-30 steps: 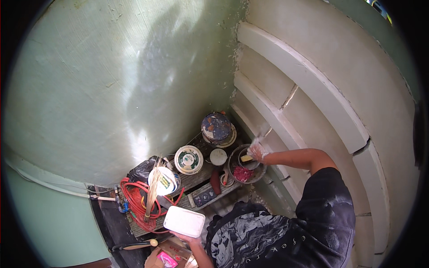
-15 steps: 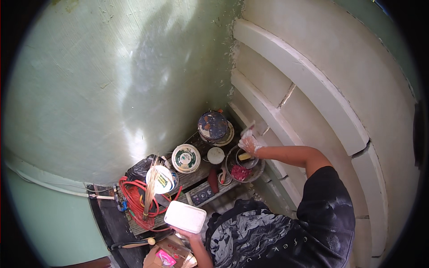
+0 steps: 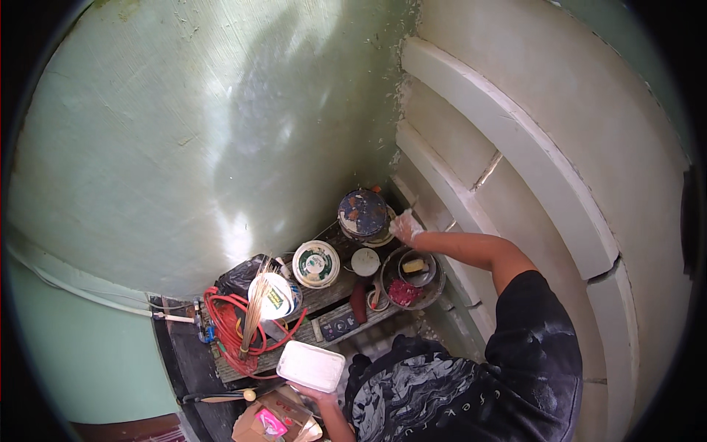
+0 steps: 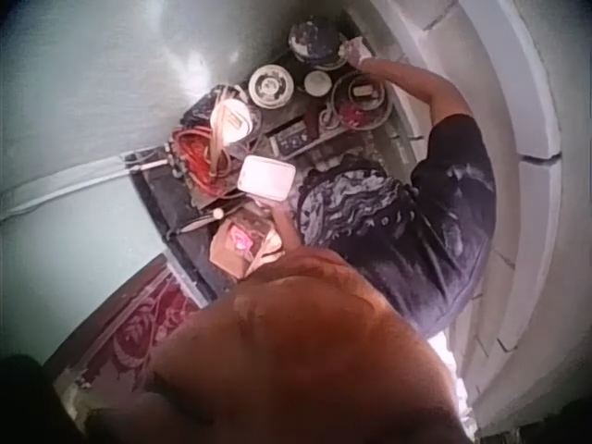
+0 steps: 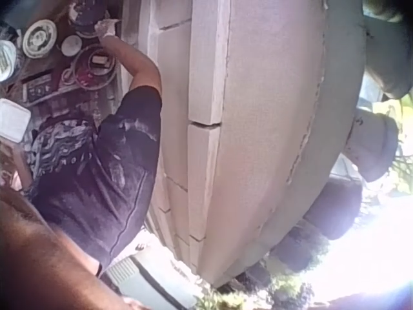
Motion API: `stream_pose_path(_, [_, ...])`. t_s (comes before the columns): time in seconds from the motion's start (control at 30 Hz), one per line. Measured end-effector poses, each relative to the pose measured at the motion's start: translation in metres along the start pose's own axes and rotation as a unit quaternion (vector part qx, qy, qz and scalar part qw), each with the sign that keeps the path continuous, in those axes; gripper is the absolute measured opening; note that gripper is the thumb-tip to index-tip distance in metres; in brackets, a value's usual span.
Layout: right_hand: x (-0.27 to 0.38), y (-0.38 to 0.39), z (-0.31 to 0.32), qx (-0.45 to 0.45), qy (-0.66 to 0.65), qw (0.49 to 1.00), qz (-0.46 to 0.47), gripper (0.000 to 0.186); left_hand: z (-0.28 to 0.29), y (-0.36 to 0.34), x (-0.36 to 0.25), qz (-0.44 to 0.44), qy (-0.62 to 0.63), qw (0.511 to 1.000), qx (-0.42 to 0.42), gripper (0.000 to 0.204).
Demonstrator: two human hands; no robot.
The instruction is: The person is using a scraper to apply plaster or putty to the corners and gaps in a wall.
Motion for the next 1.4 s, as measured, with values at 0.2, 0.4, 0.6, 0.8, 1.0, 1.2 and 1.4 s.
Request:
stream_pose_path(0.2, [-0.033,0.004,-0.068,0.203,-0.031,0.978,-0.027,0.021,-0.013,0.009,0.0,0.0,0.01,0.999,0.031,0.088])
stream_pose_path(0.4, [0.055,0.052,0.029,0.389,-0.045,0.918,-0.059,0.032,-0.018,0.001,-0.01,0.027,0.001,0.999,0.019,0.088])
stream_pose_path(0.6, [0.084,0.089,0.163,0.108,-0.325,0.936,-0.08,0.03,-0.043,-0.028,-0.007,0.116,-0.005,0.983,0.145,0.086])
stream_pose_path(0.8, [0.134,0.173,0.214,0.108,-0.467,0.791,-0.379,0.031,-0.103,-0.022,0.026,0.344,-0.02,0.894,0.287,0.083])
stream_pose_path(1.0, [0.181,0.241,0.26,0.104,-0.494,0.651,-0.567,0.05,-0.112,-0.023,0.061,0.454,-0.123,0.825,0.315,0.083])
stream_pose_path(1.2, [0.18,0.275,0.327,-0.022,-0.472,0.558,-0.682,0.044,-0.116,-0.013,0.105,0.441,-0.226,0.806,0.324,0.086])
stream_pose_path(1.4, [0.153,0.27,0.365,-0.141,-0.522,0.468,-0.699,0.039,-0.137,0.023,0.122,0.485,-0.174,0.788,0.336,0.083])
Point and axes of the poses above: each hand's wrist, its own y-axis away from the middle knuckle, its own z-axis out of the back of the hand, x = y × z, the point moved 7 cm from there along -y, towards the middle knuckle, and after that the axes turned 4 degrees about -z, right-handed, at the moved point
